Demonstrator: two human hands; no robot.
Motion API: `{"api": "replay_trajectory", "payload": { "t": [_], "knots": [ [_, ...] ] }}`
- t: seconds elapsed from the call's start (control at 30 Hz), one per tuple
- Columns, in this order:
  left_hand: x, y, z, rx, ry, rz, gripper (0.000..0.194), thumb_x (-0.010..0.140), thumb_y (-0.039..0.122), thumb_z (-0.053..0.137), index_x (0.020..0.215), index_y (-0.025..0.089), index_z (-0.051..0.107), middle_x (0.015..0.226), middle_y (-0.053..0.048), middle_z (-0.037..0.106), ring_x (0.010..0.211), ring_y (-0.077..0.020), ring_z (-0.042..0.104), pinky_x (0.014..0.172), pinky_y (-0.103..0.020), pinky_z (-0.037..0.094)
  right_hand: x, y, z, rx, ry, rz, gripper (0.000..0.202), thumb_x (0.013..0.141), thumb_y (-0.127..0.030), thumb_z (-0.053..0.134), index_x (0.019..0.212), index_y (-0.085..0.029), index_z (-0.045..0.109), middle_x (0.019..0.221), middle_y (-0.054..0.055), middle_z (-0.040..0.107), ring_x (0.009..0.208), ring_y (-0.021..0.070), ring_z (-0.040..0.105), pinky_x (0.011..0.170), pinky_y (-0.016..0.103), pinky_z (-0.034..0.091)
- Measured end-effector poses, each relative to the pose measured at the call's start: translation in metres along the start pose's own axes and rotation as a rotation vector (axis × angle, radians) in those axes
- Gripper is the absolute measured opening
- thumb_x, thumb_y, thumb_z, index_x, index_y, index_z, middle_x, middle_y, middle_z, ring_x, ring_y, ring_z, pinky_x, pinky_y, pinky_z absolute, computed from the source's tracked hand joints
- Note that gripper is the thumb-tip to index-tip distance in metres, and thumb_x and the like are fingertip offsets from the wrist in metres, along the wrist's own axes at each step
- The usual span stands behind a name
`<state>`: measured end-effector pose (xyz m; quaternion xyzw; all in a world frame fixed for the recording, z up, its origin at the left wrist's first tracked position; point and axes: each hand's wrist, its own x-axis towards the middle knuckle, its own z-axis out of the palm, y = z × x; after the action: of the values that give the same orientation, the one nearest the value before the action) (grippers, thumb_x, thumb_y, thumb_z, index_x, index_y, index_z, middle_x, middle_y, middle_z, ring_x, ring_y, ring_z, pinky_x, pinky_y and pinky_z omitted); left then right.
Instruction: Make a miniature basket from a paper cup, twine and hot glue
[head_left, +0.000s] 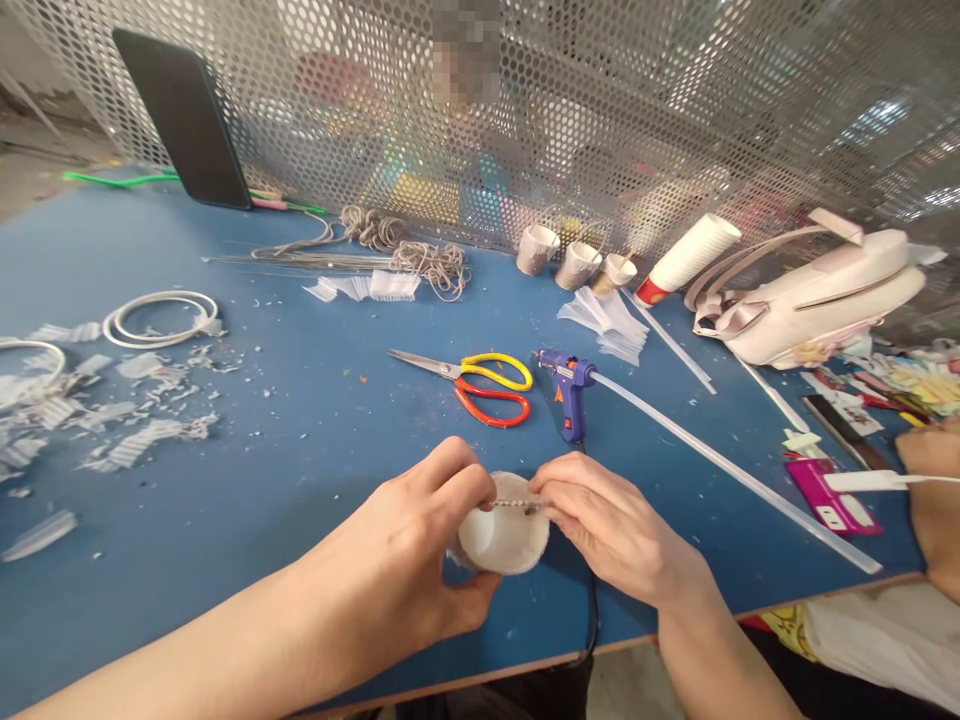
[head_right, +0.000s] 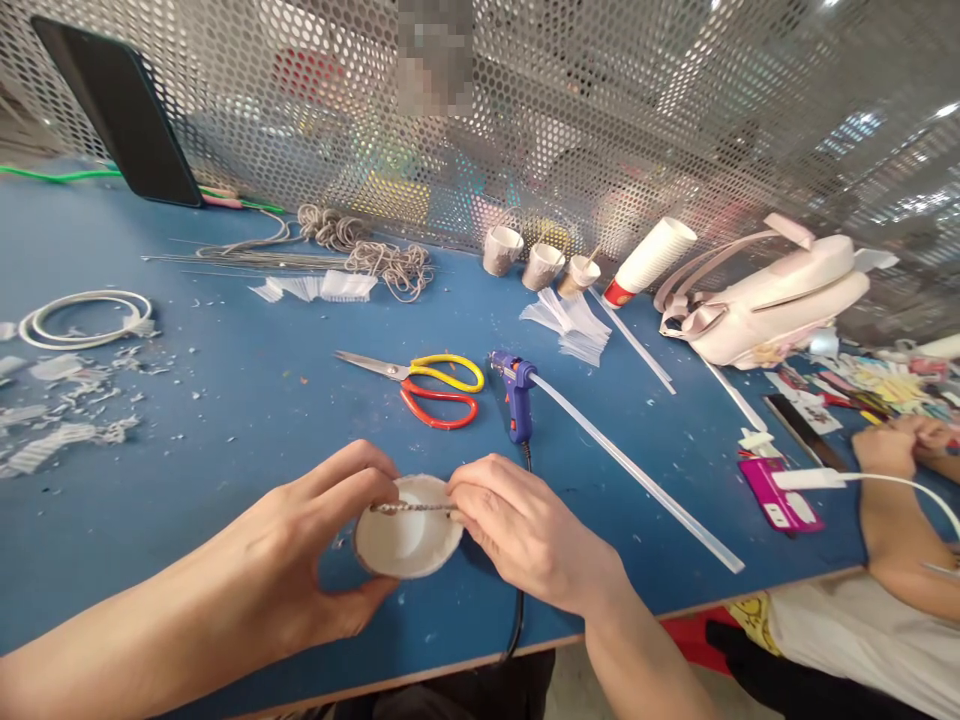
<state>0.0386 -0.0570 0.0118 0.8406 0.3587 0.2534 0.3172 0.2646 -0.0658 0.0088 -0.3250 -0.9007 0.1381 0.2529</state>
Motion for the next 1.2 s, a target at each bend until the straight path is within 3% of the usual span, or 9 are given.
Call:
{"api": "replay_trajectory", "payload": {
  "t": [0.23, 0.5, 0.63, 0.83, 1.0, 1.2],
  "knots": [
    [-0.002, 0.003, 0.004, 0.071, 0.090, 0.048, 0.028, 0.068, 0.012, 0.058, 0.090, 0.022, 0.045, 0.087, 0.000, 0.050, 0.065, -0.0112, 0.052, 0.056, -0.022, 0.046, 0.001, 0.001, 0.001, 0.067, 0.069, 0.050, 0.016, 0.092, -0.009, 0.043, 0.101, -0.017, 0.054, 0.097, 0.010, 0.060, 0.087, 0.0173, 0.058, 0.077, 0.031, 0.052],
    [0.000, 0.005, 0.008, 0.191, 0.213, 0.107, 0.027, 0.070, 0.010, 0.053, 0.092, 0.022, 0.043, 0.081, 0.001, 0.050, 0.066, -0.0130, 0.053, 0.055, -0.022, 0.047, 0.003, 0.001, 0.005, 0.113, 0.153, 0.092, 0.024, 0.090, -0.009, 0.048, 0.112, -0.018, 0.052, 0.104, 0.010, 0.059, 0.098, 0.0190, 0.058, 0.085, 0.033, 0.050],
    [0.000, 0.005, 0.010, 0.225, 0.247, 0.096, 0.032, 0.068, 0.008, 0.056, 0.096, 0.021, 0.044, 0.083, 0.000, 0.049, 0.067, -0.0132, 0.054, 0.057, -0.024, 0.049, 0.004, 0.001, 0.010, 0.196, 0.219, 0.238, 0.029, 0.088, -0.015, 0.052, 0.116, -0.019, 0.051, 0.104, 0.009, 0.060, 0.091, 0.0184, 0.061, 0.083, 0.033, 0.051],
    [-0.002, 0.008, 0.013, 0.360, 0.292, 0.128, 0.035, 0.069, 0.006, 0.056, 0.100, 0.018, 0.044, 0.085, -0.003, 0.050, 0.068, -0.0158, 0.053, 0.057, -0.027, 0.051, 0.011, -0.005, 0.017, 0.360, 0.220, 0.522, 0.021, 0.085, -0.022, 0.055, 0.106, -0.021, 0.056, 0.096, 0.004, 0.066, 0.086, 0.0154, 0.063, 0.078, 0.026, 0.052],
    [-0.002, 0.008, 0.016, 0.453, 0.315, 0.180, 0.035, 0.070, 0.005, 0.054, 0.102, 0.016, 0.044, 0.085, -0.004, 0.050, 0.068, -0.0176, 0.053, 0.056, -0.029, 0.050, 0.020, -0.011, 0.022, 0.370, 0.164, 0.604, 0.014, 0.080, -0.018, 0.056, 0.094, -0.020, 0.059, 0.086, 0.000, 0.066, 0.075, 0.0136, 0.059, 0.070, 0.023, 0.048],
    [-0.003, 0.008, 0.022, 0.528, 0.331, 0.237, 0.028, 0.073, 0.006, 0.051, 0.099, 0.015, 0.046, 0.085, -0.007, 0.053, 0.068, -0.0194, 0.054, 0.055, -0.031, 0.050, 0.023, -0.010, 0.025, 0.460, 0.186, 0.630, 0.005, 0.078, -0.019, 0.057, 0.083, -0.018, 0.059, 0.075, -0.001, 0.064, 0.066, 0.0117, 0.056, 0.062, 0.021, 0.045]
  ]
}}
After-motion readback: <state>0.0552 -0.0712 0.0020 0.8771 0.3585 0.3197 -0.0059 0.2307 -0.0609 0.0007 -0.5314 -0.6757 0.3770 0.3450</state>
